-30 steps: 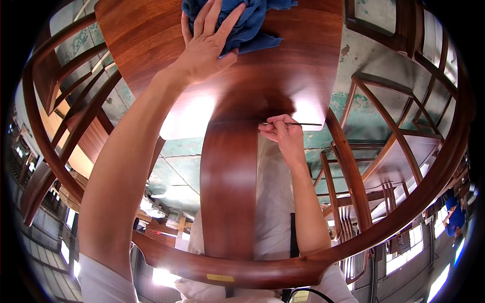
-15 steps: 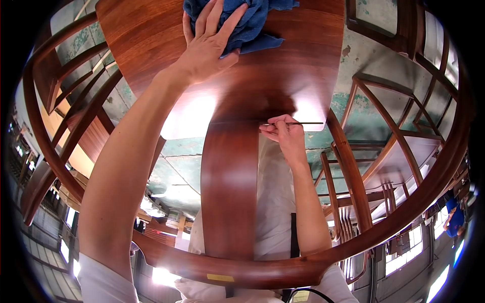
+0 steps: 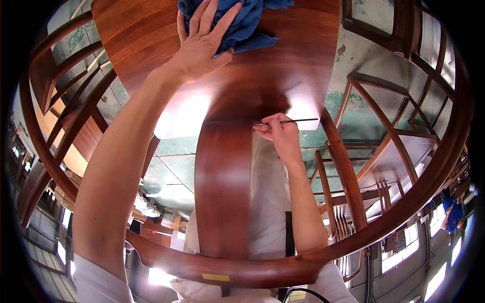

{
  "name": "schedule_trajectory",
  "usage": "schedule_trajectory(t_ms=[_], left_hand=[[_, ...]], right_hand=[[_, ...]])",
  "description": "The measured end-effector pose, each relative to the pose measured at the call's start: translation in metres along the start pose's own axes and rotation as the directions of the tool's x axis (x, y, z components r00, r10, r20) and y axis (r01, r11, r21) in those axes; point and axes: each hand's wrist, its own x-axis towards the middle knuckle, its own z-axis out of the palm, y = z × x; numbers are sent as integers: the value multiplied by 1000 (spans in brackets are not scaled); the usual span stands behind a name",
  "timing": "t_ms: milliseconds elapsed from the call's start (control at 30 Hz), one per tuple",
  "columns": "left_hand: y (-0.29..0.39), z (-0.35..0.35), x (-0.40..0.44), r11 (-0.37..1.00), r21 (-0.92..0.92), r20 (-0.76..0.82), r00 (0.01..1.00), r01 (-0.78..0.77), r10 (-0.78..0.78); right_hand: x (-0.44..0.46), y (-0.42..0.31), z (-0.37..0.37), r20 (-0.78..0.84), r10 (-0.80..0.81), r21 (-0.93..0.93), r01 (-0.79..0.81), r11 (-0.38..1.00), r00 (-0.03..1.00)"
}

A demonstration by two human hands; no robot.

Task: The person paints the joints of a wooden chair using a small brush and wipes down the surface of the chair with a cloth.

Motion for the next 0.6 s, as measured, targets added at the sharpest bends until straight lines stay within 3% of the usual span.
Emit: schedule_trajectory(t_ms=[600], left_hand=[[-4,6,-1,1000,6,-31,999,-30,30]], right_hand=[[0,-3,3,-12,-22,-56,21,998,1000]])
